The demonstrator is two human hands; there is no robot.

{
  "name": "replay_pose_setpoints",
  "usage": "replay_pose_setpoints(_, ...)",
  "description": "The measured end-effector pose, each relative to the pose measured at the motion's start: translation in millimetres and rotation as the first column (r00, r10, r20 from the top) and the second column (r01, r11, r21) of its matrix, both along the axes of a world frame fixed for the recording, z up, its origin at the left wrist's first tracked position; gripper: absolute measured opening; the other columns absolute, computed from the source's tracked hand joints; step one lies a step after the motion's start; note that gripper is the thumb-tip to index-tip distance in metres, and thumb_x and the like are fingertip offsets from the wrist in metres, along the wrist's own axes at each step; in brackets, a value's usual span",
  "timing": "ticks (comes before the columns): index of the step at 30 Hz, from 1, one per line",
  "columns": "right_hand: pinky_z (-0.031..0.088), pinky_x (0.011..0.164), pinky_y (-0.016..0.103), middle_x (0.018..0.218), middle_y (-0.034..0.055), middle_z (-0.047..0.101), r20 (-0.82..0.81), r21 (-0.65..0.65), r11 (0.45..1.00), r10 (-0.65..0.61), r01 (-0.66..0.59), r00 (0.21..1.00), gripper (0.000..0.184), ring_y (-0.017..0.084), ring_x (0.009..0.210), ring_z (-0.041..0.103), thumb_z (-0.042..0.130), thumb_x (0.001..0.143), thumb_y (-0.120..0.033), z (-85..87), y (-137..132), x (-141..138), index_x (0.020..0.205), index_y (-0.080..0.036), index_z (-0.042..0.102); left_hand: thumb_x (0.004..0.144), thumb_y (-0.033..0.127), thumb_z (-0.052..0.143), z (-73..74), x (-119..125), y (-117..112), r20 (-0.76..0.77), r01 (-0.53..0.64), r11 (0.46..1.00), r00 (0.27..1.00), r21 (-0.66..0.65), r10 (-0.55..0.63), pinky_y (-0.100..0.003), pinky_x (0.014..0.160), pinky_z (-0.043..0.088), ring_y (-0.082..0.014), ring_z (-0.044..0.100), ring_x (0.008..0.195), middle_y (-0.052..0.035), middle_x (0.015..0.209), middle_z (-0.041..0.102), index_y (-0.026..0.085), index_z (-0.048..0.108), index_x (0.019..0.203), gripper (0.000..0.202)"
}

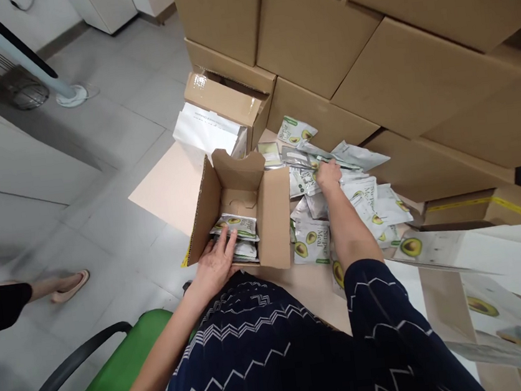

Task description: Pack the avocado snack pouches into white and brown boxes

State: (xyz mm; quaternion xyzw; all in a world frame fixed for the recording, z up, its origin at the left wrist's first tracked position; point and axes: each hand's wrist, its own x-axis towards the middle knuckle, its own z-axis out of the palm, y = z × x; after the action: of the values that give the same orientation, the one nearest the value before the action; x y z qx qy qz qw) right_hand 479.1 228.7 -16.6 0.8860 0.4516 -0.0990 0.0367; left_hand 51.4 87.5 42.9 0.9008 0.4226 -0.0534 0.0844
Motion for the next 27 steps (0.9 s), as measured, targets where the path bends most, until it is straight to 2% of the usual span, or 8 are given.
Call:
replay_pose_setpoints(4, 0.041, 0.094, 0.046, 0.126, 0.0252, 0.053, 0.053, 0.079, 0.996, 0.046, -0.05, 0.998, 0.037, 0.035, 0.119, 0.046, 0.04, 0.093, -0.016, 3.5, -4, 2, 0.11, -0.011, 0.073, 0.082, 0.044, 0.072, 0.9, 0, 0, -0.022, 0.011, 1.0, 1.0, 0.003, -0.011, -0.044, 0.113, 0.043, -0.0351, 0.049, 0.136, -0.0238, 0.163, 0.021, 0.01, 0.023, 0.157, 0.096)
replay_pose_setpoints(8, 0.039, 0.095, 0.045, 0.121, 0.0188, 0.057, -0.019, 0.314, 0.938, 0.158, -0.144, 0.987, 0.029, 0.028, 0.112, 0.046, 0.046, 0.093, -0.028, 28.0, -9, 5, 0.102, -0.014, 0.07, 0.082, 0.045, 0.071, 1.0, 0, 0, -0.029, 0.0, 1.0, 1.0, -0.013, -0.001, -0.046, 0.112, 0.043, -0.0351, 0.051, 0.134, -0.0224, 0.163, 0.022, 0.014, 0.022, 0.158, 0.095)
replay_pose_setpoints(11, 0.042, 0.088, 0.035, 0.095, 0.0085, 0.062, -0.147, 0.544, 0.829, 0.249, -0.132, 0.957, 0.026, 0.02, 0.09, 0.051, 0.045, 0.094, -0.031, 53.3, -16, 9, 0.096, -0.015, 0.066, 0.083, 0.045, 0.07, -0.2, 0, 0, -0.02, 0.0, 1.0, 1.0, -0.014, -0.001, -0.046, 0.111, 0.045, -0.035, 0.051, 0.135, -0.0216, 0.163, 0.023, 0.017, 0.021, 0.159, 0.094)
replay_pose_setpoints(14, 0.044, 0.077, 0.03, 0.076, -0.0011, 0.055, -0.245, 0.72, 0.693, 0.294, -0.03, 0.924, 0.027, 0.015, 0.073, 0.049, 0.045, 0.094, -0.039, 79.7, -27, 11, 0.089, -0.018, 0.061, 0.082, 0.044, 0.072, -1.2, 0, 0, -0.01, -0.002, 1.0, 1.0, 0.003, 0.002, -0.047, 0.111, 0.045, -0.0351, 0.052, 0.134, -0.021, 0.163, 0.023, 0.017, 0.022, 0.158, 0.095)
replay_pose_setpoints(18, 0.045, 0.07, 0.029, 0.07, -0.0043, 0.049, -0.258, 0.831, 0.556, 0.37, 0.01, 0.893, 0.028, 0.013, 0.066, 0.048, 0.048, 0.094, -0.044, 120.5, -43, -3, 0.086, -0.019, 0.059, 0.081, 0.043, 0.073, 1.1, 1, 0, -0.013, -0.002, 1.0, 1.0, 0.004, 0.002, -0.046, 0.111, 0.045, -0.0346, 0.055, 0.131, -0.0222, 0.162, 0.025, 0.015, 0.025, 0.157, 0.095)
replay_pose_setpoints(22, 0.045, 0.07, 0.029, 0.071, -0.0034, 0.049, -0.148, 0.909, 0.413, 0.462, -0.064, 0.874, 0.031, 0.013, 0.067, 0.051, 0.048, 0.097, -0.047, 168.5, -58, -37, 0.088, -0.02, 0.06, 0.082, 0.045, 0.072, 5.2, 3, 0, -0.032, 0.007, 1.0, 0.999, -0.006, -0.008, -0.047, 0.113, 0.043, -0.0348, 0.053, 0.132, -0.0243, 0.162, 0.023, 0.012, 0.025, 0.157, 0.094)
replay_pose_setpoints(24, 0.046, 0.072, 0.029, 0.076, -0.001, 0.055, -0.098, 0.901, 0.408, 0.523, -0.148, 0.847, 0.031, 0.014, 0.073, 0.056, 0.045, 0.099, -0.046, 189.5, -63, -60, 0.091, -0.021, 0.062, 0.082, 0.045, 0.072, 6.0, 3, 0, -0.037, 0.006, 1.0, 0.999, -0.009, -0.006, -0.047, 0.113, 0.042, -0.0351, 0.052, 0.134, -0.0243, 0.162, 0.024, 0.012, 0.026, 0.157, 0.094)
replay_pose_setpoints(27, 0.046, 0.075, 0.028, 0.084, 0.0011, 0.063, -0.041, 0.793, 0.468, 0.681, -0.391, 0.731, 0.028, 0.015, 0.079, 0.06, 0.041, 0.102, -0.041, 206.6, -66, -104, 0.096, -0.023, 0.063, 0.081, 0.045, 0.073, 5.1, 3, -1, -0.035, 0.0, 1.0, 0.999, -0.008, 0.0, -0.046, 0.113, 0.043, -0.0352, 0.05, 0.136, -0.0232, 0.161, 0.027, 0.013, 0.028, 0.156, 0.093)
